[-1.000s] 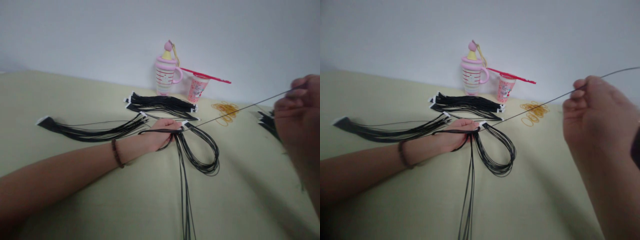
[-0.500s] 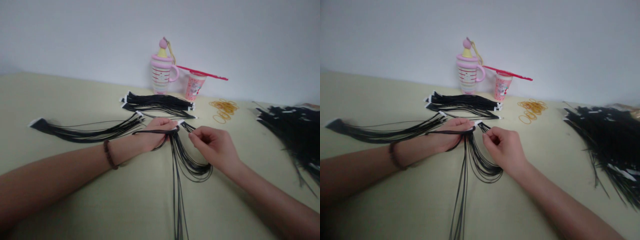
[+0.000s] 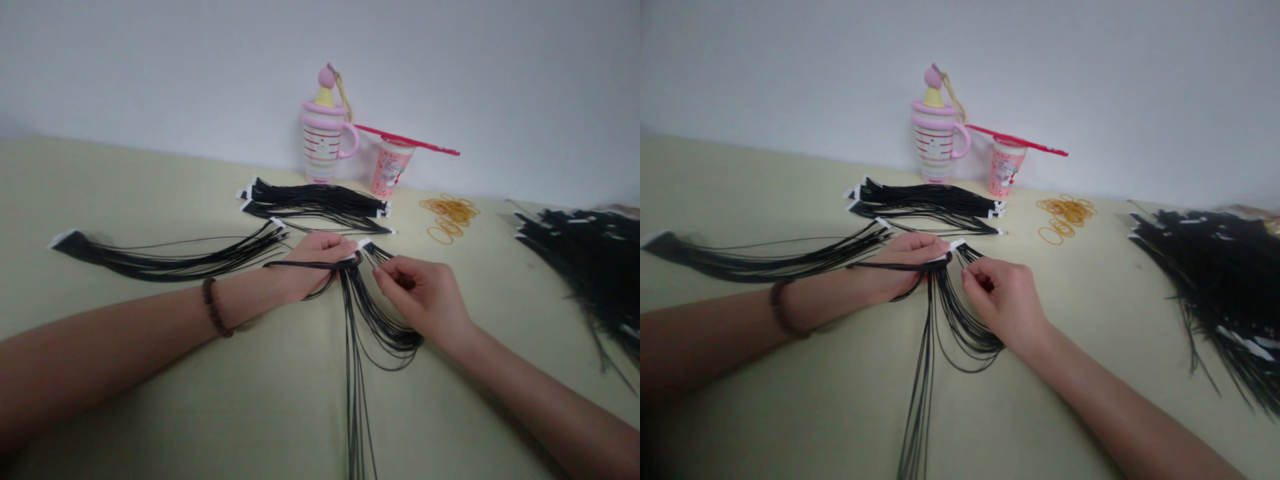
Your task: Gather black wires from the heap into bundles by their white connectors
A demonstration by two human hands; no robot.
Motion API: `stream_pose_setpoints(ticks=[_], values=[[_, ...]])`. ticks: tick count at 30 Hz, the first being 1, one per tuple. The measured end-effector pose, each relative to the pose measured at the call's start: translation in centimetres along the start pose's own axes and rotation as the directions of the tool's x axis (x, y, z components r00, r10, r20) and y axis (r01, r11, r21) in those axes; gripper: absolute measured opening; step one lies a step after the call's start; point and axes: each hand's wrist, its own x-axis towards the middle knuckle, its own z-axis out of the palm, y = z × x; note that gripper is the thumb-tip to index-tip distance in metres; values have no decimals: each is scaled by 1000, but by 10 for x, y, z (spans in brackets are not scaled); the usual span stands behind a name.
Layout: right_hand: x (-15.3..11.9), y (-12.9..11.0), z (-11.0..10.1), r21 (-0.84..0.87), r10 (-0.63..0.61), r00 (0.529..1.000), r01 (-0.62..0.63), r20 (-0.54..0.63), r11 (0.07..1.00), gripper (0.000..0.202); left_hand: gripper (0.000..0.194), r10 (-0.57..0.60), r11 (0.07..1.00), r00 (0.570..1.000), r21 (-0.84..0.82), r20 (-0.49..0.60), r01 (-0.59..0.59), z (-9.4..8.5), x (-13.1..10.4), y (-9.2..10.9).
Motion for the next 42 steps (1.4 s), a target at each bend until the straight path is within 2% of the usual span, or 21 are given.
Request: stream_pose_setpoints(ticks=[8, 13, 24, 30, 36, 42], values=[[-1, 2, -1, 12, 27, 1000, -27, -15, 1000, 18, 24, -25, 999, 1000, 30, 9, 25, 1, -2, 1], [-1, 3, -1, 11, 19, 999, -19, 26, 1000, 20, 24, 7, 998, 999, 57, 34, -9, 1, -1, 0], [0, 3, -1, 4, 4, 998, -4, 62, 1000, 21, 22, 0, 998, 1000, 67, 25, -2, 0, -1, 1], [0, 4, -1, 6, 24, 999, -24, 30, 1000, 20, 25, 21, 992, 999, 126, 24, -24, -1, 0, -1], [-2, 4, 2, -126, -42, 998, 48, 46, 991, 20, 29, 61, 931, 995, 355, 75, -84, -4, 0, -1], [-6, 9, 8, -234, -87, 995, 94, 38, 968, 17, 24, 52, 920, 988, 377, 146, -104, -2, -3, 5]])
